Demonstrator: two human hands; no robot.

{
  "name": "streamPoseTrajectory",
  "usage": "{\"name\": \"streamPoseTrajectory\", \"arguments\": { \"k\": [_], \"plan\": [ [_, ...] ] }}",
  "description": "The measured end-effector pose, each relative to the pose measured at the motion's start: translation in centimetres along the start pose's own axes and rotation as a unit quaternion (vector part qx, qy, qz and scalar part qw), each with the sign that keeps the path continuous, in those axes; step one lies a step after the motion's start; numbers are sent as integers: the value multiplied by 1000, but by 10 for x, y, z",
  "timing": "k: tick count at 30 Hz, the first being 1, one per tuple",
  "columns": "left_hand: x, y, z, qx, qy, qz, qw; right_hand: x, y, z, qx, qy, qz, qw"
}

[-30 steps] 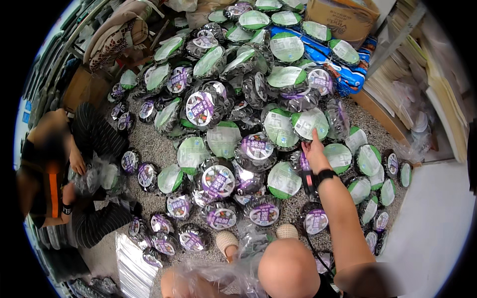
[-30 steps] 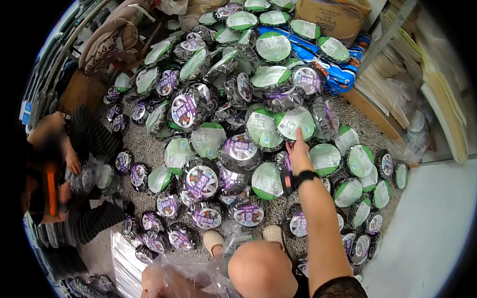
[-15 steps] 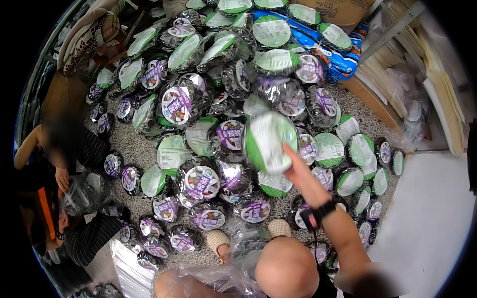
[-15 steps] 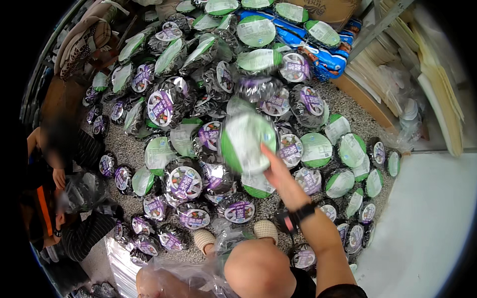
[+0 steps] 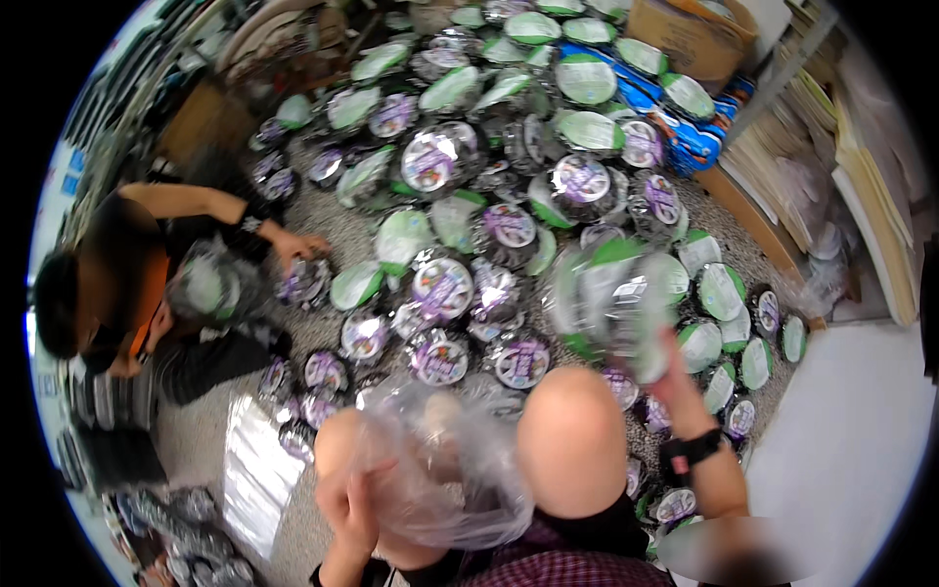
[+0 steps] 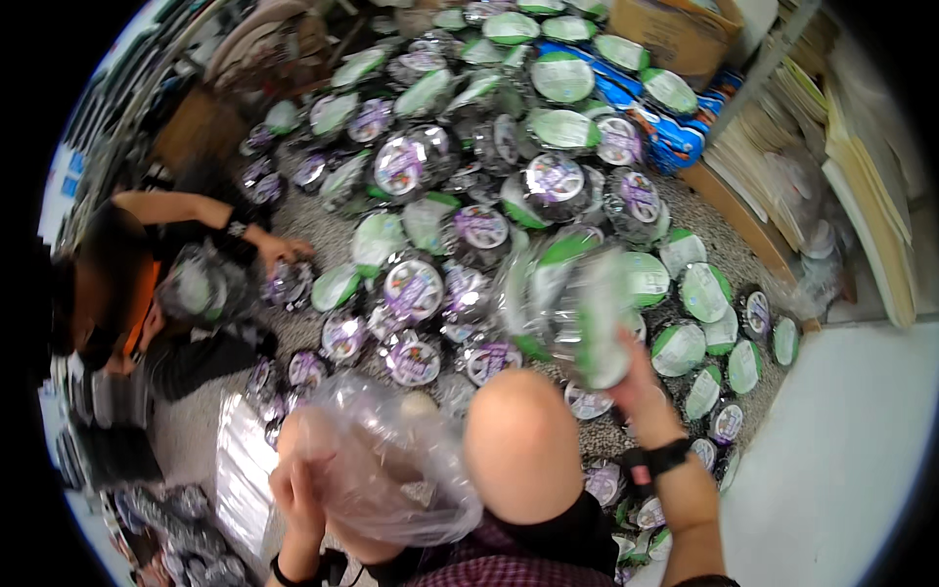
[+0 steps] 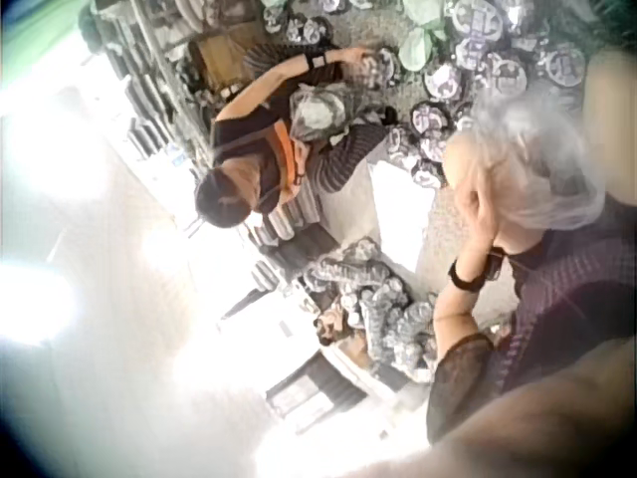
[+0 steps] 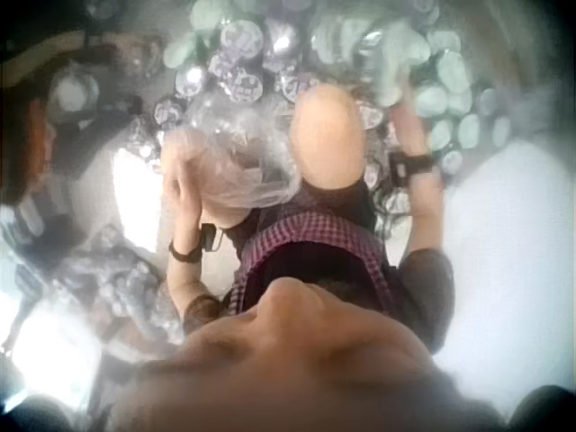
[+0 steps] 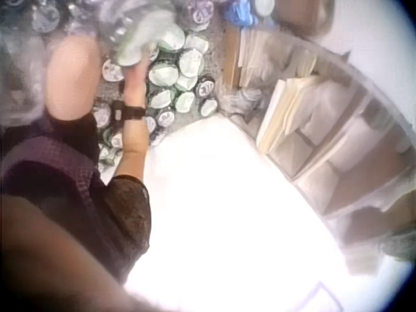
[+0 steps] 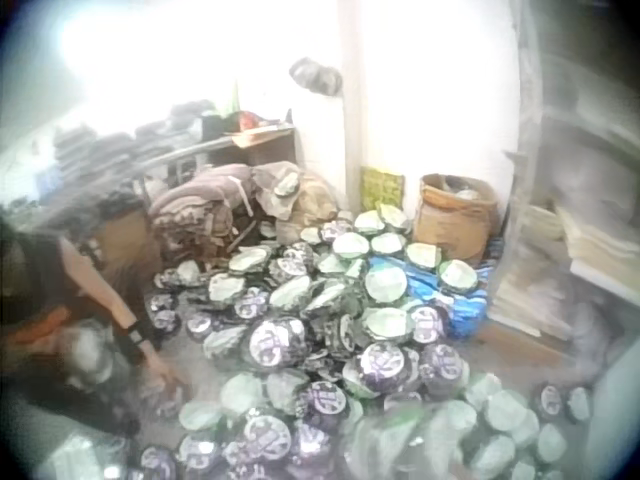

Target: The person picks up individual circular packaged items from a large pile on the floor and places them one by one into clear plastic bags, eventually filling a larger bag with several stacks of items.

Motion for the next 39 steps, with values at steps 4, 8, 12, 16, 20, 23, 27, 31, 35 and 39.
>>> {"name": "streamPoseTrajectory", "arguments": {
  "k": [4, 8, 12, 16, 20, 23, 27, 31, 35, 39],
  "plan": [
    [-10, -29, -6, -32, 140, -374, 916, 41, -115, -125, 236, 80, -108, 962],
    [-23, -28, -5, -99, 188, -455, 865, -19, -217, -137, 154, 255, -661, 689],
    [-88, -63, -43, 175, -58, -66, 981, -88, -220, -146, 157, 300, -852, 400],
    [-68, -103, -95, 316, -53, 91, 943, -114, -139, -118, 92, -28, -263, 960],
    [-88, -175, -160, 447, 203, -365, 791, -169, -83, -103, -58, 55, -290, 954],
    [-131, -193, -148, 449, 64, -403, 795, -134, -103, -143, -24, 131, -353, 926],
    [-14, -200, -72, 303, -41, -23, 952, -153, -98, -177, 4, -61, -286, 956],
    [112, -184, -45, 302, 58, 254, 917, 41, -80, -155, -73, 173, -446, 875],
    [123, -195, -22, 312, 60, 177, 932, 93, 96, 15, -341, 96, -254, 900],
    [160, -214, -1, 304, 131, 81, 940, 64, 234, 169, -525, 57, -169, 832]
  ]
}}
Point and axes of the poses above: each hand's wrist, its own z-axis towards the middle knuckle, its own y-axis out of the back of the hand, x = y × z, the point moved 8 cm from there along z, towards the middle knuckle, and after that the axes turned 15 degrees about -z, right-handed, at the moved point
